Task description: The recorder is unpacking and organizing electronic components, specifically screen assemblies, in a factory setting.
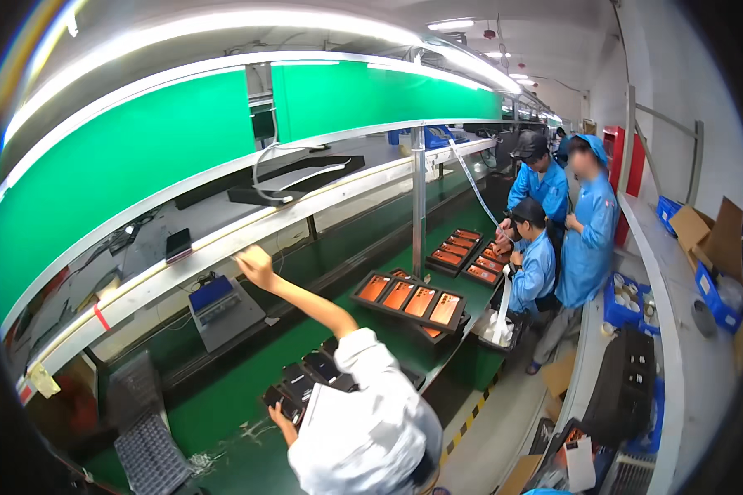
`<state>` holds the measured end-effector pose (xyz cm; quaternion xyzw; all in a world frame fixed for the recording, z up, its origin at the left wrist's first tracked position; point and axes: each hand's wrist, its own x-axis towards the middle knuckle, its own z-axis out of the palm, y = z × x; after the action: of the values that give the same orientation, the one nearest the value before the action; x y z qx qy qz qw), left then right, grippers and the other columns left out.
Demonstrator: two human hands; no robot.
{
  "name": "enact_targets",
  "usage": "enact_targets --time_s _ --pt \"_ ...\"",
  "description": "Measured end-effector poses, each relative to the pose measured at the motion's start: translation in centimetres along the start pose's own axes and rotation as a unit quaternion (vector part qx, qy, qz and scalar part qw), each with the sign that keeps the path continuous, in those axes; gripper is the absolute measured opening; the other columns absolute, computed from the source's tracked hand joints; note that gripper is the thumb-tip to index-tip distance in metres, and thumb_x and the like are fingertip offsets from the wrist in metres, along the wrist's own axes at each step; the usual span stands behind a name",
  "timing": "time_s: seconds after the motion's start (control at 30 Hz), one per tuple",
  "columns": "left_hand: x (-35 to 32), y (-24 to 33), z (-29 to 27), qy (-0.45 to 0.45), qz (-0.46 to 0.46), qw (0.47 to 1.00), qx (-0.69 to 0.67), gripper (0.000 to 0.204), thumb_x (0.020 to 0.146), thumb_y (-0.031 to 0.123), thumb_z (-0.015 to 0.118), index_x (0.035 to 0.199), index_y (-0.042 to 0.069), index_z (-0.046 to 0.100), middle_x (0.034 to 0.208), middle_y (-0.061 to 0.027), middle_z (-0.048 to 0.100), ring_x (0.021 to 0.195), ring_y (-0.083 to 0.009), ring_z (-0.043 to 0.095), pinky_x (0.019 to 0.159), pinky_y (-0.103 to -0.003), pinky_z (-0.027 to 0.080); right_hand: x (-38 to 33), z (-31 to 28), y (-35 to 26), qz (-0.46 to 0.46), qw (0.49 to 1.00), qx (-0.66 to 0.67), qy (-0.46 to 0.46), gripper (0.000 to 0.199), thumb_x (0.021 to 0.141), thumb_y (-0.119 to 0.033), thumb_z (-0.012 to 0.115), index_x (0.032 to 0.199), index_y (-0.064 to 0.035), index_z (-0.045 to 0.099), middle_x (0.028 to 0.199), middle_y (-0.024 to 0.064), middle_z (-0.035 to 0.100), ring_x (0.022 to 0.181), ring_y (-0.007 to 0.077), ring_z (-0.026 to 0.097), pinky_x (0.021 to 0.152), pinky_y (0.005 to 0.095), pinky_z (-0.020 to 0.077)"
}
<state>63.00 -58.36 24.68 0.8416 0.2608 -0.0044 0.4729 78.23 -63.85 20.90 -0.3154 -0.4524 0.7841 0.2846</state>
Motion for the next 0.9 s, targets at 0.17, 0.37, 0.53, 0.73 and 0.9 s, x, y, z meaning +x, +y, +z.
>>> enact_targets --time_s 0.17,0.37,0.53,0.73,0.9 --pt "-3.4 -10.4 -2.7 -0.165 -0.055 0.985 -0.01 0.033 0.092 0.027 0.05 0.1 0.0 0.067 0.099 -0.0253 0.066 0.092 -0.0364 0.065 0.08 -0.044 0.049 4.5 5.3 2.3 0.036 0.997 0.03 0.057 0.045 0.093 -0.027 0.057 0.125 0.0053 0.056 0.128 0.0187 0.056 0.122 0.0285 0.047 0.105 0.0377 0.0335" --pt "-5.6 -11.5 -5.5 -0.188 -0.009 0.982 0.015 0.037 0.094 0.03 0.049 0.108 0.001 0.067 0.105 -0.0238 0.066 0.099 -0.0399 0.063 0.084 -0.043 0.049 7.0 8.7 1.3 0.034 0.993 0.027 0.109 0.044 0.093 -0.028 0.059 0.124 0.0033 0.057 0.124 0.0157 0.058 0.119 0.0249 0.049 0.103 0.0348 0.0349" --pt "-5.5 -12.9 -6.1 -0.177 -0.027 0.984 0.011 0.037 0.095 0.03 0.048 0.109 0.002 0.067 0.106 -0.0229 0.066 0.101 -0.0392 0.062 0.086 -0.043 0.049 7.1 9.4 0.0 0.022 0.99 0.017 0.137 0.043 0.092 -0.028 0.062 0.123 0.0013 0.058 0.12 0.0128 0.06 0.115 0.0213 0.05 0.101 0.0318 0.0362" --pt "-6.7 -10.8 -7.0 -0.146 -0.041 0.988 -0.004 0.037 0.095 0.029 0.047 0.109 0.002 0.067 0.109 -0.0218 0.066 0.102 -0.0381 0.062 0.088 -0.041 0.048 6.3 9.1 -2.6 0.004 0.994 -0.029 0.101 0.038 0.094 -0.026 0.059 0.123 -0.0003 0.059 0.119 0.0094 0.061 0.112 0.0185 0.053 0.099 0.0304 0.0372" --pt "-6.8 -9.9 -6.3 -0.136 -0.073 0.988 0.007 0.035 0.095 0.029 0.048 0.111 0.003 0.066 0.11 -0.0214 0.066 0.104 -0.0381 0.061 0.089 -0.041 0.048 6.0 8.0 -1.1 0.022 0.997 -0.017 0.073 0.035 0.096 -0.026 0.056 0.12 -0.0007 0.06 0.117 0.0063 0.062 0.107 0.015 0.052 0.095 0.0298 0.0392"
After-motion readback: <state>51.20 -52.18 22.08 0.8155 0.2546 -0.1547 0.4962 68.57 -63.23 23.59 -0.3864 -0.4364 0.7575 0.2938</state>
